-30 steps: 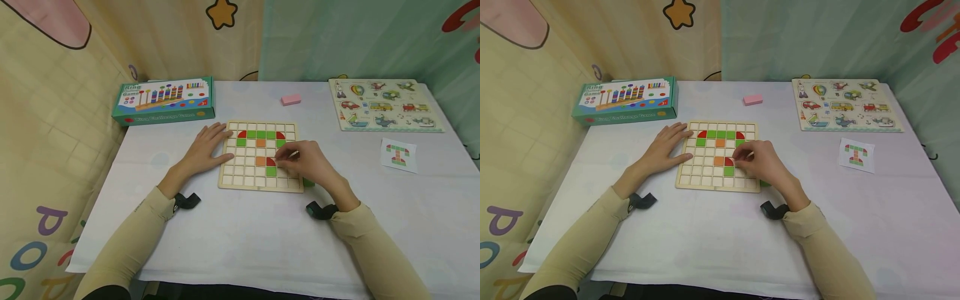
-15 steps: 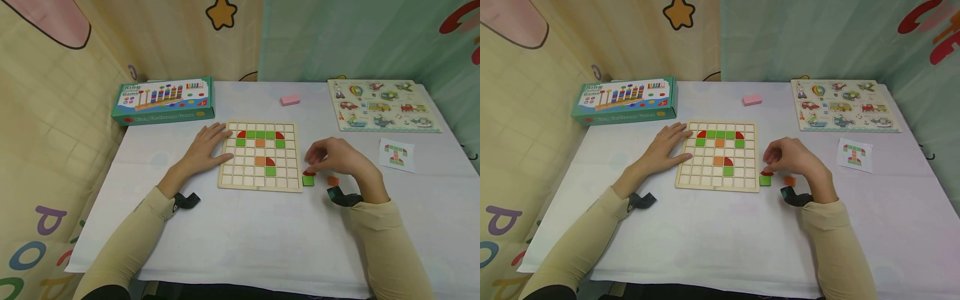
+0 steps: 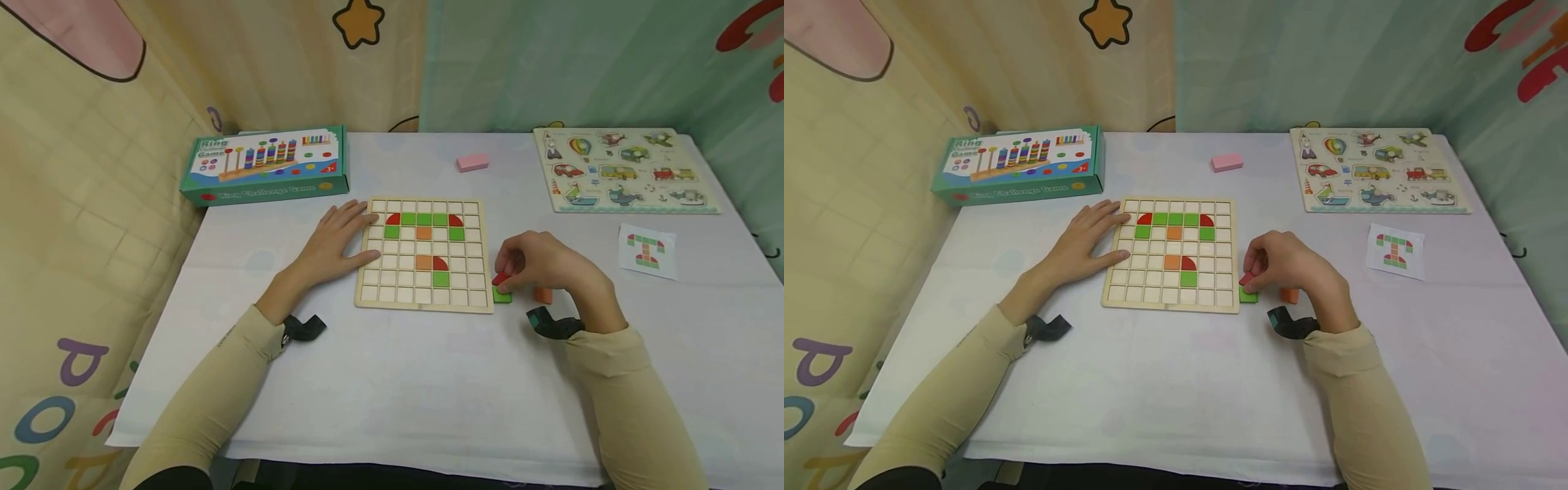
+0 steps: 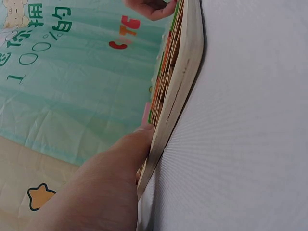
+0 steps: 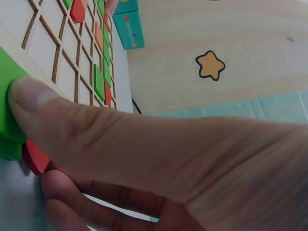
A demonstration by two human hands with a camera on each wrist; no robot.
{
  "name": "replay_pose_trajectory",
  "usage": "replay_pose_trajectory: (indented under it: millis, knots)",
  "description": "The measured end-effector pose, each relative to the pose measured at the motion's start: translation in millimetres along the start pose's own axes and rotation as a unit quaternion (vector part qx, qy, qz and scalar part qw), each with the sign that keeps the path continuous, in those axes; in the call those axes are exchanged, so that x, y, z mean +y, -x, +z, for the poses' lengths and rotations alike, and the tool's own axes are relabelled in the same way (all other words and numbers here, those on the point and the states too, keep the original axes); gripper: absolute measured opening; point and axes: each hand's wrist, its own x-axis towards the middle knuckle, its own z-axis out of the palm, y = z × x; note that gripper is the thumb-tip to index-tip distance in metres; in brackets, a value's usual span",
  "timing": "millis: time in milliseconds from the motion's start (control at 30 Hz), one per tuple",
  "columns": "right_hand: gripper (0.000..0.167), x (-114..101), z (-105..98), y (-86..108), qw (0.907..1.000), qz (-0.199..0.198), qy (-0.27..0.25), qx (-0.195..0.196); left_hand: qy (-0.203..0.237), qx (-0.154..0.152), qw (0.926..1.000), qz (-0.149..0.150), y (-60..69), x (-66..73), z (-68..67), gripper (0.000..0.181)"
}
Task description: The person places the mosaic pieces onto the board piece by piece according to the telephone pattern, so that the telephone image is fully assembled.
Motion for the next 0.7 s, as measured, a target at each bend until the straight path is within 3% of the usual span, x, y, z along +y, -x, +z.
replay_pose_trajectory:
  millis: [300, 467, 700]
  knots:
    - [0.017, 1.0, -0.1, -4.5, 0.9997, -0.023, -0.01, -0.004, 0.002, -0.002, 1.0, -0.004, 1.3, -0.8, -1.2, 0.073]
    - [0.01, 5.9, -1.2, -5.0, 0.9975, -0.043, -0.017, 0.052, 0.0, -0.002, 1.0, -0.004, 0.9, -1.2, -0.6, 0.073]
    - [0.011, -4.7, 11.5, -13.9, 0.9861, -0.071, -0.066, 0.135, 0.006, -0.003, 1.0, -0.002, 0.9, -0.3, -0.6, 0.072]
